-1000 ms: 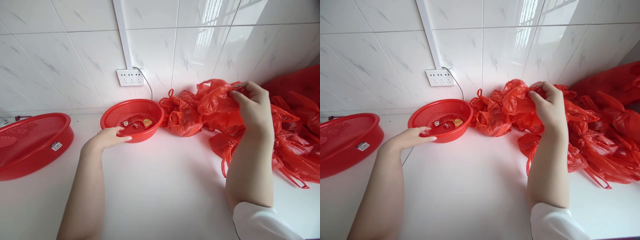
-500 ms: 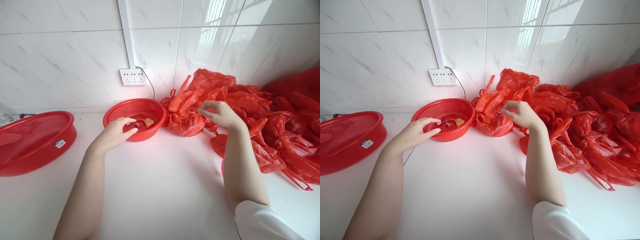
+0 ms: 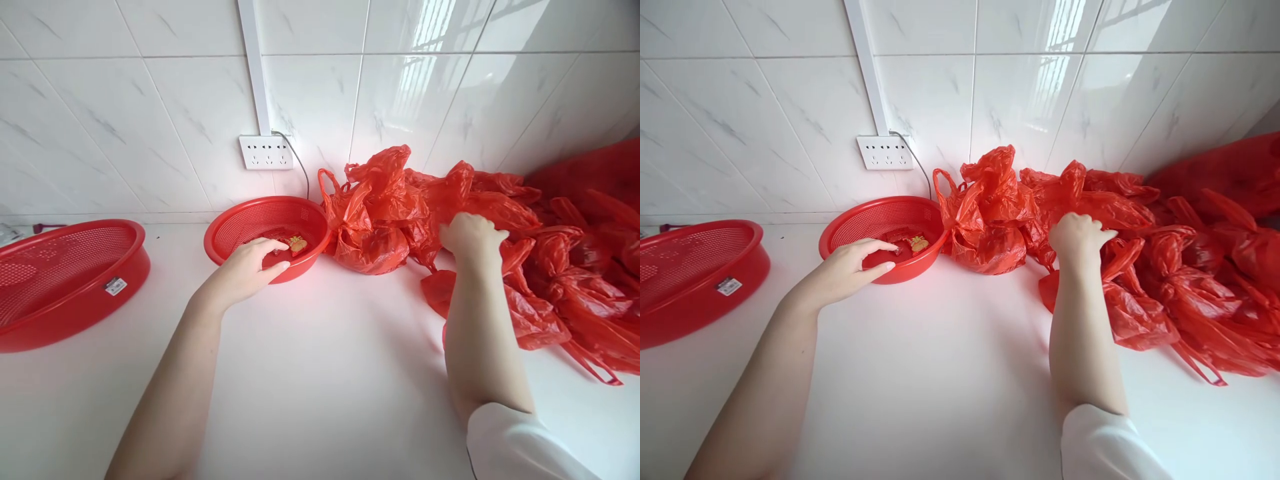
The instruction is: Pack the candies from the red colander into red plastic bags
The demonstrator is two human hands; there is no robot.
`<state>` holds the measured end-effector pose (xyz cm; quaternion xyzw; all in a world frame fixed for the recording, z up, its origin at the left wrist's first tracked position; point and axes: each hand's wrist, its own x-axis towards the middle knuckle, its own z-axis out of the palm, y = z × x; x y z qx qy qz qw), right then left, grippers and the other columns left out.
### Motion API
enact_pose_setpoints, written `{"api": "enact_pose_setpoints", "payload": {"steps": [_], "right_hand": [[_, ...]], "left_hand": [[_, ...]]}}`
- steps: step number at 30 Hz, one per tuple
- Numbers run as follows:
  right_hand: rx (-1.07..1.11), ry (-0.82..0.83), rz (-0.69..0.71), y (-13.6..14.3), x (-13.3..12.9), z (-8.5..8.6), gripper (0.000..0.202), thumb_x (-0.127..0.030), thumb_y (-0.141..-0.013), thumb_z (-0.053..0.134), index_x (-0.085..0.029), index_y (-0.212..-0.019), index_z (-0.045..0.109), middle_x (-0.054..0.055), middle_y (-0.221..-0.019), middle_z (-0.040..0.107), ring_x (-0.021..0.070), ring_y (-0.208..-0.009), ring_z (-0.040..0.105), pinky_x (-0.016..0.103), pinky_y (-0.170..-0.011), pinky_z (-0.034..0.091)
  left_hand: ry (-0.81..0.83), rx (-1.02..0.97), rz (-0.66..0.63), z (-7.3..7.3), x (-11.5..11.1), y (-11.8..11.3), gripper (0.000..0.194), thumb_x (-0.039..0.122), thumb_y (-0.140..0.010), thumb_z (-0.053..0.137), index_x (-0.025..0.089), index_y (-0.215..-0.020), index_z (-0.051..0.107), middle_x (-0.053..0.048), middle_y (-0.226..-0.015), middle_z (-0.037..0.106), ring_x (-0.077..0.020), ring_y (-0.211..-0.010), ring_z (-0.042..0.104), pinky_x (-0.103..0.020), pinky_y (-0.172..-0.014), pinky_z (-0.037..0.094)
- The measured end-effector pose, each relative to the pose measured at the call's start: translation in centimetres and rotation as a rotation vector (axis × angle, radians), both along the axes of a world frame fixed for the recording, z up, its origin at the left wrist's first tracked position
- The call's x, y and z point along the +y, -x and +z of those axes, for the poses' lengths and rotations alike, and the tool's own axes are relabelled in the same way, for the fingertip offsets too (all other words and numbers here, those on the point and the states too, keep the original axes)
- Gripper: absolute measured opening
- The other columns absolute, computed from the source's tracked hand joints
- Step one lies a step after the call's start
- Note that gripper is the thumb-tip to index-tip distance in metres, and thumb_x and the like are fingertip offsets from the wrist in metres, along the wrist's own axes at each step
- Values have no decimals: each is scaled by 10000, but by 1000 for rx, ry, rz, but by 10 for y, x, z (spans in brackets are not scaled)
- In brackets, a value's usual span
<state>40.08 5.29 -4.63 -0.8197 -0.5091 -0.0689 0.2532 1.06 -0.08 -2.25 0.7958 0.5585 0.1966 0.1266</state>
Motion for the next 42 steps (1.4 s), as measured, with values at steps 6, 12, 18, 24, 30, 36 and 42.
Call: {"api": "enact_pose_setpoints", "payload": {"steps": [6,12,18,24,30,36,42], "right_hand": [[184,-476,606,65,-15,13,293,-388,-926,467,-202,-993,682,101,-1082,685,225,-998,647,403,-904,496],[306,-58,761,100,15,-26,361,-348,-901,535,-214,-1205,674,110,-1469,472,298,-1429,327,507,-1130,326],[293,-448,1024,96,-14,1,372,-294,-951,468,-250,-1289,617,39,-1385,572,260,-1391,401,510,-1141,337],[288,53,1659,108,-68,39,340,-227,-883,592,-266,-1212,667,27,-1291,646,223,-1269,551,427,-1063,465],[410,321,1450,98,-51,22,519,-312,-903,564,-289,-1412,464,16,-1100,722,177,-972,699,323,-845,573],[133,-84,444,68,-1,-7,682,-396,-882,550,-100,-1461,346,221,-1257,616,363,-1152,590,491,-905,495],[64,18,224,14,0,-3,594,-348,-896,491,-161,-1445,362,247,-1247,572,456,-1124,547,621,-836,451]], "left_hand": [[43,4,-18,-2,-1,-3,391,456,-880,510,340,-1243,596,15,-1328,597,-262,-1234,521,-377,-971,463],[57,-59,-40,4,-7,-6,370,451,-866,551,340,-1212,623,19,-1322,610,-253,-1228,533,-374,-1003,455],[87,-472,-31,11,-14,-15,438,504,-860,593,270,-1229,627,-46,-1333,607,-248,-1216,566,-376,-1027,460],[233,-792,-56,-4,-8,-30,564,475,-852,618,266,-1364,505,-89,-1402,550,-280,-1264,538,-397,-1001,487],[348,-631,-137,-8,2,-18,342,365,-878,555,220,-1165,672,-73,-1137,709,-247,-1100,635,-406,-994,481],[324,-388,-145,9,-10,-11,205,351,-853,560,215,-923,696,-41,-982,719,-234,-982,645,-385,-896,497],[268,-397,-211,12,-16,-11,164,276,-890,519,203,-874,664,-11,-827,658,-154,-748,607,-294,-726,484]]}}
